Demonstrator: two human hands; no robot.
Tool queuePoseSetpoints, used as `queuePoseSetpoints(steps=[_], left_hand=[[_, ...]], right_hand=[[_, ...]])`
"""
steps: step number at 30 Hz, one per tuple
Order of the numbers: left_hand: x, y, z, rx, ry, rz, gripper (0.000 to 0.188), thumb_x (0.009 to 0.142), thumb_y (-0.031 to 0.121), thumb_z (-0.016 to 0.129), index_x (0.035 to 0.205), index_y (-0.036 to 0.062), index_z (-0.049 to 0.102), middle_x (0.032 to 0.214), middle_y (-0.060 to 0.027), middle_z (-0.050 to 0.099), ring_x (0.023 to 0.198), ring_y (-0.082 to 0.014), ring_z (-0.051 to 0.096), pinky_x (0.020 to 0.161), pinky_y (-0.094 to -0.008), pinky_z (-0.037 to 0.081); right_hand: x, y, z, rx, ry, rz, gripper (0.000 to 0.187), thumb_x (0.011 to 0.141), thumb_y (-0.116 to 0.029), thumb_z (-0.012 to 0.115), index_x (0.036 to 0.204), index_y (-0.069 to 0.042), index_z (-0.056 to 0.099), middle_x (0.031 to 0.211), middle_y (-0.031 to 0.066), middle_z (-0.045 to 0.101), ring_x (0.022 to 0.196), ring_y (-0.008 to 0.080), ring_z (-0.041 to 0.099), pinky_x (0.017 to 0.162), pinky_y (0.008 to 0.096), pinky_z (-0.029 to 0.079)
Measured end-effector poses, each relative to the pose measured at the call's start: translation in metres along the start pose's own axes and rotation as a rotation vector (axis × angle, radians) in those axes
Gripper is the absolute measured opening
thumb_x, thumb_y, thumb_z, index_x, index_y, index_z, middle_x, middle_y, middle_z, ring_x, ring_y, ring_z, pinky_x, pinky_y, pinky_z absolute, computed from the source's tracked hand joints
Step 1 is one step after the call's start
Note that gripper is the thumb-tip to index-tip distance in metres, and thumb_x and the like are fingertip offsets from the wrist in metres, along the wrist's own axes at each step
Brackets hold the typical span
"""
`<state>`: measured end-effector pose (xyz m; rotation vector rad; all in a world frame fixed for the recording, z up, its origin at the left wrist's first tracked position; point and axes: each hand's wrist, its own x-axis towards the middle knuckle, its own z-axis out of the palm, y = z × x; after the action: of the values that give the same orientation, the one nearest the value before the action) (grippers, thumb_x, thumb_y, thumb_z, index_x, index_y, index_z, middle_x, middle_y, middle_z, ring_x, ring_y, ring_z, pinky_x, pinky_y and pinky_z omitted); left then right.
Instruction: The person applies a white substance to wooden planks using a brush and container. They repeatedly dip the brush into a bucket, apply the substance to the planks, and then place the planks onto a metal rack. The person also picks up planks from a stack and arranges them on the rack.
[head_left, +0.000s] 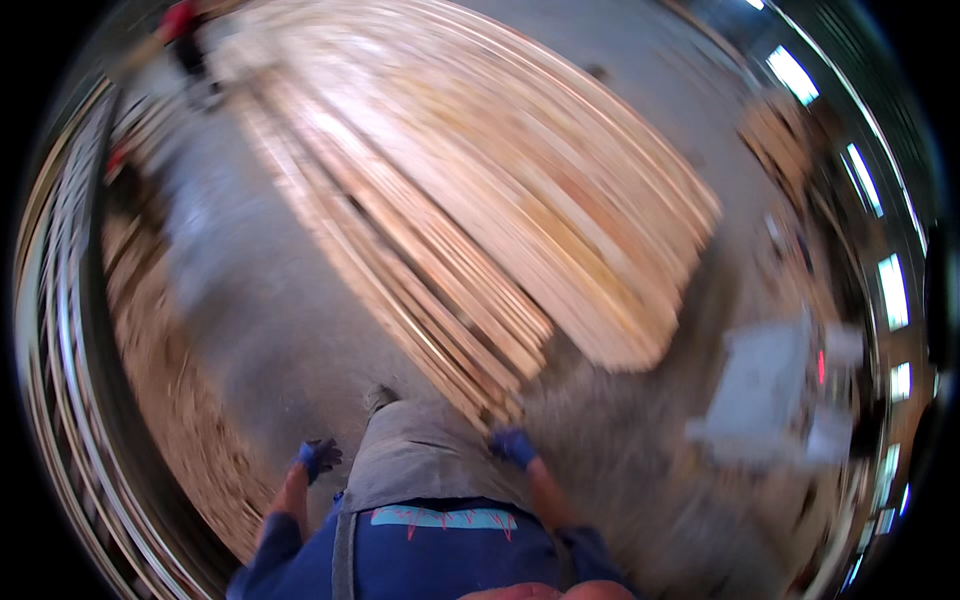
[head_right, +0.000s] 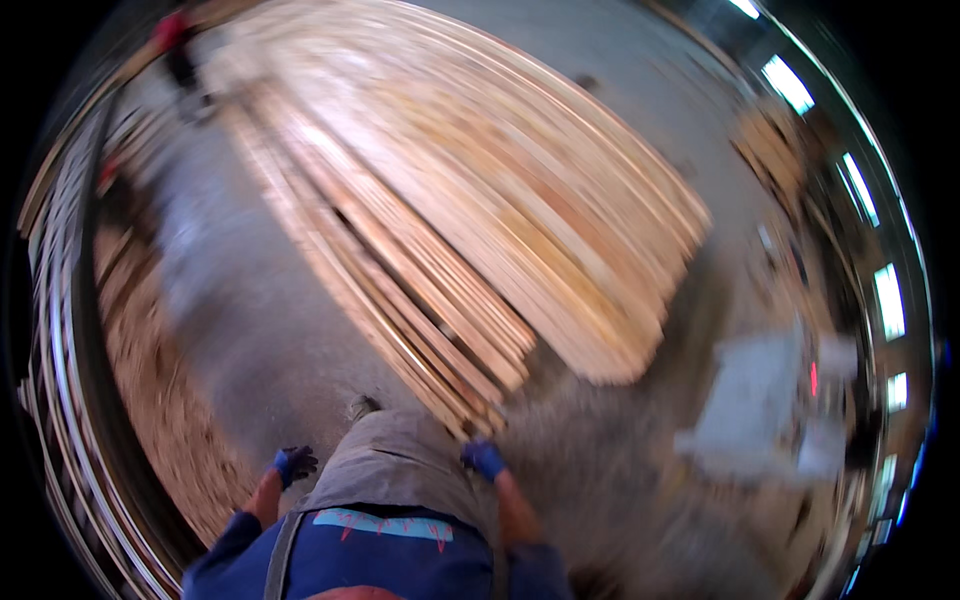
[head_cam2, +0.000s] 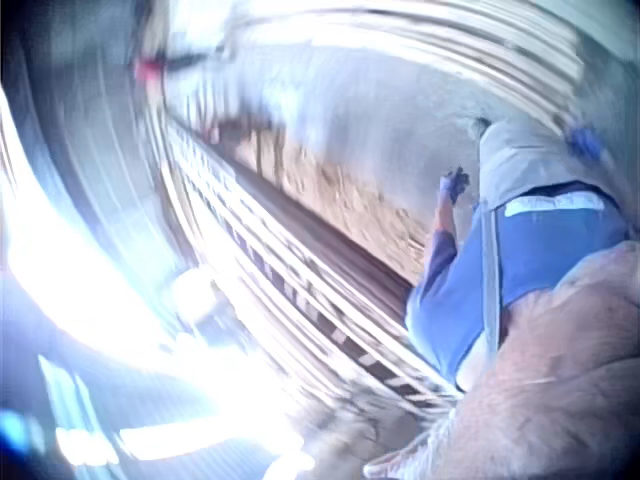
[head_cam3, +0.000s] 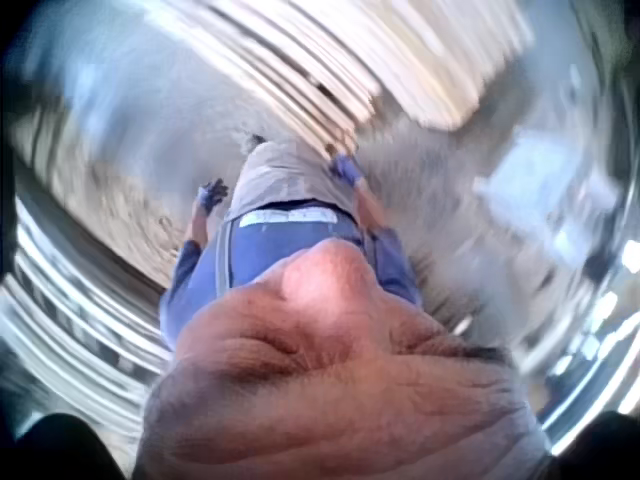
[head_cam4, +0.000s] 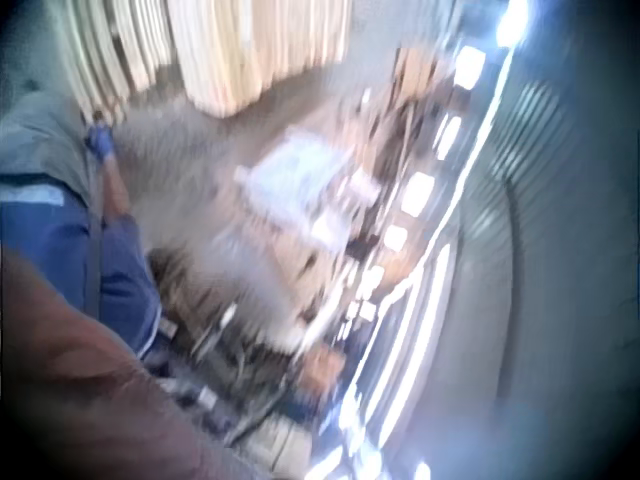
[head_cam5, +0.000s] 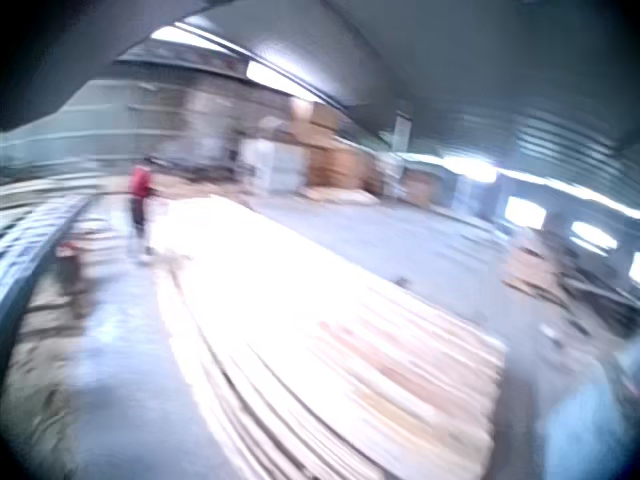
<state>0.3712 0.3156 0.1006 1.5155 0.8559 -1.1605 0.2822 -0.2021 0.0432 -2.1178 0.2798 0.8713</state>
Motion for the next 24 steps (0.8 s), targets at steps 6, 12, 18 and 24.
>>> queuePoseSetpoints(steps=[6,12,18,24], left_hand=[[0.000,0.023,0.062,0.290,-0.130,0.180,0.029,0.085,0.038,0.061,0.100,0.0128,0.061,0.088,-0.0060,0.067,0.073,-0.0204,0.063,0.060,-0.0350,0.047],[0.050,0.109,0.109,0.206,-0.091,0.063,0.039,0.085,0.043,0.059,0.112,0.0154,0.057,0.103,-0.0072,0.067,0.082,-0.0208,0.064,0.069,-0.0376,0.045],[0.012,0.184,0.257,0.246,-0.082,0.290,0.040,0.091,0.043,0.053,0.120,0.0163,0.057,0.111,-0.0072,0.066,0.090,-0.0196,0.064,0.076,-0.0360,0.047],[-0.023,0.119,0.389,0.379,-0.074,0.171,0.035,0.092,0.042,0.055,0.115,0.0160,0.060,0.104,-0.0060,0.068,0.088,-0.0162,0.064,0.079,-0.0346,0.048]], right_hand=[[-0.062,0.036,-0.031,0.621,0.327,0.310,0.021,0.086,-0.027,0.057,0.075,-0.010,0.064,0.068,0.0054,0.062,0.057,0.0170,0.056,0.051,0.0358,0.045],[-0.150,0.095,-0.066,0.984,0.414,0.473,0.028,0.081,-0.030,0.066,0.098,-0.007,0.065,0.080,0.0059,0.067,0.069,0.0159,0.063,0.058,0.0341,0.049],[-0.136,0.212,-0.161,0.302,0.668,0.458,0.053,0.075,-0.034,0.071,0.115,-0.001,0.059,0.106,0.0177,0.065,0.094,0.0295,0.064,0.083,0.0390,0.050],[-0.106,0.262,-0.328,-0.170,0.660,0.424,0.078,0.066,-0.041,0.076,0.126,0.001,0.051,0.124,0.0228,0.056,0.110,0.0349,0.057,0.094,0.0408,0.046]])
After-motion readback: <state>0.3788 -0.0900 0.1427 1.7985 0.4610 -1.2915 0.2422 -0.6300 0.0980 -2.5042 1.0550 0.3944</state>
